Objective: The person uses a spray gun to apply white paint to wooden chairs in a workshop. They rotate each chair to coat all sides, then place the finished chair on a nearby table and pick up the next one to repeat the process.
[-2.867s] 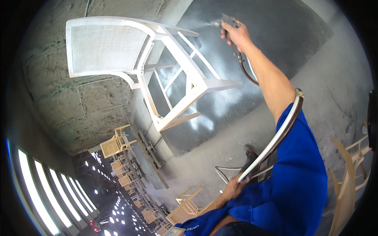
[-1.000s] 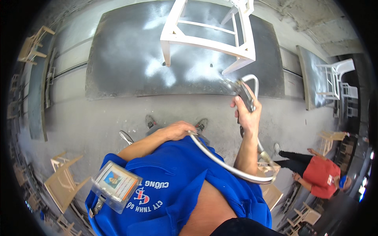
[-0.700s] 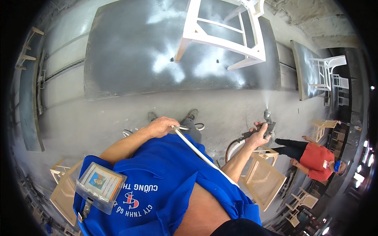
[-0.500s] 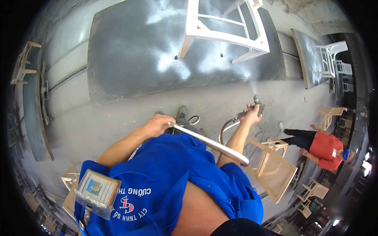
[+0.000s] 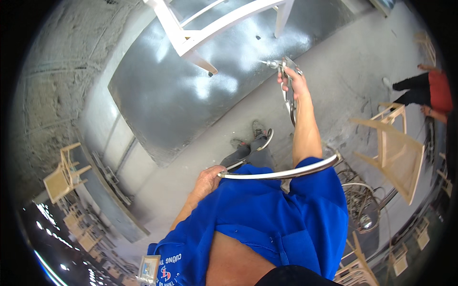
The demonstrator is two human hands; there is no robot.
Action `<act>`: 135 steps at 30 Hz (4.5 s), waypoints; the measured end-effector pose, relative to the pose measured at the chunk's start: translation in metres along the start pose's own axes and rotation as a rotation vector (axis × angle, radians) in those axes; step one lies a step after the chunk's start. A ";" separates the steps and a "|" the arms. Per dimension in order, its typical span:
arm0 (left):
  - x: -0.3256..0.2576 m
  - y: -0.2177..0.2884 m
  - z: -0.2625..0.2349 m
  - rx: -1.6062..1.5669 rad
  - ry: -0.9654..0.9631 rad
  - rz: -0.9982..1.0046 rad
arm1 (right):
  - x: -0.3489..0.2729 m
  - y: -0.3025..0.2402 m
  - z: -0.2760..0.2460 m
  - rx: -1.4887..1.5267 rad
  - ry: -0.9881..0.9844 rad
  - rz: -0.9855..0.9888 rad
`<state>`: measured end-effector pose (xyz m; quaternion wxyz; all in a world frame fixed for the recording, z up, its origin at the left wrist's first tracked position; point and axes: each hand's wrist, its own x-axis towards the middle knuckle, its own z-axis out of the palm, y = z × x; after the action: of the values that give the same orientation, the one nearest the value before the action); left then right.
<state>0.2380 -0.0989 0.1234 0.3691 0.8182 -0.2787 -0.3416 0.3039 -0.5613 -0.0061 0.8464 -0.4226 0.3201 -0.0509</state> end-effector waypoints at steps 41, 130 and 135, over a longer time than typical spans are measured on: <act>-0.157 -0.304 -0.275 -0.189 0.073 0.254 | -0.207 0.110 0.416 -1.411 0.594 -0.912; 0.081 -0.106 -0.303 -0.336 0.004 0.533 | -0.009 -0.481 0.754 -1.401 0.455 -1.164; 0.116 -0.056 -0.250 -0.362 0.076 0.459 | 0.033 -0.545 0.651 -1.344 0.702 -1.195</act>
<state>0.5114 -0.0457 0.1610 0.5868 0.6668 -0.3771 -0.2624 0.8111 -0.4758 0.6699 0.1184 -0.8727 0.2491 -0.4028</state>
